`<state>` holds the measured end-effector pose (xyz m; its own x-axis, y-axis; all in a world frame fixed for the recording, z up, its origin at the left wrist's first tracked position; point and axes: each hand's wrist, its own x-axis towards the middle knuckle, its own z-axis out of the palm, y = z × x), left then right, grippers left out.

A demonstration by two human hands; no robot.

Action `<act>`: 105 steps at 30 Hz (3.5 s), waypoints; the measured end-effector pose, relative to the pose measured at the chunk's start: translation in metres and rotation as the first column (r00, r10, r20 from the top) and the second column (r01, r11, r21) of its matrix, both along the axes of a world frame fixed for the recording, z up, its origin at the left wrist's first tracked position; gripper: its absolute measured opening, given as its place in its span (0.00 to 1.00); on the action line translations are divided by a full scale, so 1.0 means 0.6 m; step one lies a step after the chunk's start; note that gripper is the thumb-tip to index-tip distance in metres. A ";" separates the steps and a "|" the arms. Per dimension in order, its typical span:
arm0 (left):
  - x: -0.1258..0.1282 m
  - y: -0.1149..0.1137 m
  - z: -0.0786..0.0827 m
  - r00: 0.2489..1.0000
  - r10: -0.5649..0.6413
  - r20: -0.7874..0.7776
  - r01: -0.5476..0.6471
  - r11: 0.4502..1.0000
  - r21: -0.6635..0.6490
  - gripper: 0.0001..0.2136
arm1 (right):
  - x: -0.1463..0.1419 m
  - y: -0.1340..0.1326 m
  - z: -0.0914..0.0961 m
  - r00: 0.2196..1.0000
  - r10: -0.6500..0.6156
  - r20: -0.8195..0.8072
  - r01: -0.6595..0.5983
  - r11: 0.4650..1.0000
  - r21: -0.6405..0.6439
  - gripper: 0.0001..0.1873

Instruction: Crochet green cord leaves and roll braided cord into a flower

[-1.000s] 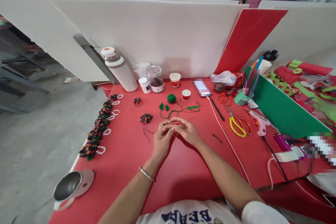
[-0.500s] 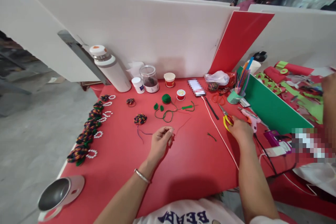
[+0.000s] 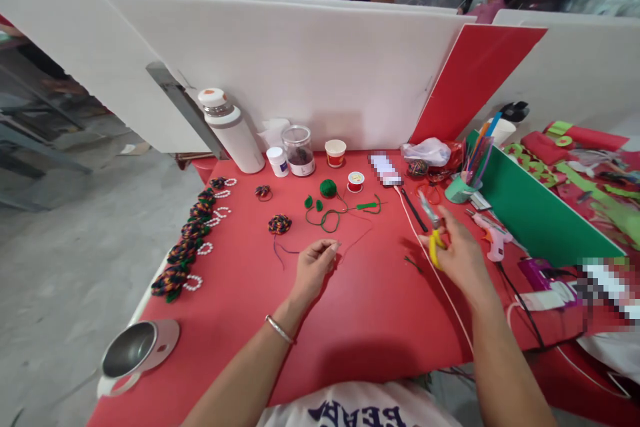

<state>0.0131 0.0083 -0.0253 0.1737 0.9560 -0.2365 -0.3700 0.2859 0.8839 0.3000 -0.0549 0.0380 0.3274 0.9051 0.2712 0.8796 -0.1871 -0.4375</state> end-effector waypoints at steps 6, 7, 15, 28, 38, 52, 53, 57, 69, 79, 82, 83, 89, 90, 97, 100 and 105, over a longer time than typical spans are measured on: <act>-0.007 -0.003 0.007 0.999 0.025 -0.019 -0.024 0.999 0.040 0.16 | -0.124 -0.012 -0.002 0.919 0.393 -0.037 -0.393 0.903 -0.176 0.37; -0.008 -0.002 0.008 0.999 0.031 -0.040 -0.028 0.998 0.062 0.15 | -0.136 -0.013 -0.007 0.913 0.407 -0.016 -0.401 0.890 -0.216 0.37; -0.009 -0.005 0.010 0.982 -0.049 -0.181 0.092 0.967 0.237 0.10 | -0.159 -0.021 -0.023 0.917 0.399 0.031 -0.368 0.871 -0.326 0.37; -0.007 -0.006 -0.005 0.974 -0.112 -0.198 0.161 0.954 0.253 0.09 | -0.156 -0.029 -0.027 0.913 0.407 -0.029 -0.398 0.872 -0.287 0.36; -0.005 -0.007 0.001 0.982 -0.124 -0.139 0.146 0.976 0.160 0.13 | -0.151 -0.033 -0.031 0.905 0.415 -0.090 -0.424 0.869 -0.255 0.32; -0.002 -0.011 -0.011 0.990 -0.136 -0.043 0.139 0.988 0.073 0.14 | -0.148 -0.034 -0.037 0.908 0.413 -0.062 -0.413 0.864 -0.288 0.38; -0.003 -0.011 -0.011 0.989 -0.139 -0.048 0.142 0.988 0.066 0.14 | -0.148 -0.034 -0.037 0.907 0.413 -0.076 -0.417 0.864 -0.284 0.37; -0.004 -0.012 -0.011 0.988 -0.150 -0.031 0.152 0.987 0.044 0.15 | -0.147 -0.033 -0.039 0.900 0.416 -0.129 -0.435 0.861 -0.264 0.33; -0.002 -0.012 -0.010 0.982 -0.186 0.035 0.185 0.982 0.019 0.15 | -0.144 -0.032 -0.043 0.887 0.411 -0.210 -0.453 0.863 -0.224 0.32; -0.004 -0.012 -0.014 0.982 -0.183 0.038 0.182 0.983 0.036 0.14 | -0.146 -0.029 -0.032 0.901 0.418 -0.118 -0.433 0.844 -0.316 0.37; -0.006 -0.012 -0.008 0.978 -0.207 -0.005 0.206 0.976 0.064 0.14 | -0.145 -0.026 -0.027 0.903 0.421 -0.091 -0.425 0.837 -0.344 0.37; -0.006 -0.013 -0.007 0.977 -0.211 -0.021 0.212 0.974 0.076 0.14 | -0.144 -0.025 -0.026 0.901 0.426 -0.089 -0.428 0.833 -0.350 0.37; -0.006 -0.014 -0.008 0.966 -0.255 -0.036 0.258 0.962 0.094 0.13 | -0.142 -0.023 -0.029 0.894 0.440 -0.083 -0.439 0.826 -0.354 0.36; -0.006 -0.014 -0.009 0.965 -0.259 -0.036 0.262 0.960 0.099 0.13 | -0.142 -0.023 -0.029 0.896 0.437 -0.076 -0.435 0.830 -0.350 0.35; -0.005 -0.013 -0.009 0.964 -0.264 -0.044 0.267 0.956 0.123 0.12 | -0.138 -0.026 -0.036 0.896 0.439 -0.065 -0.437 0.849 -0.296 0.32; -0.004 -0.013 -0.009 0.969 -0.243 -0.040 0.246 0.962 0.116 0.11 | -0.138 -0.026 -0.037 0.901 0.428 -0.073 -0.430 0.858 -0.280 0.30; -0.005 -0.011 -0.005 0.975 -0.223 -0.027 0.224 0.964 0.145 0.12 | -0.139 -0.027 -0.034 0.897 0.434 -0.083 -0.436 0.841 -0.319 0.35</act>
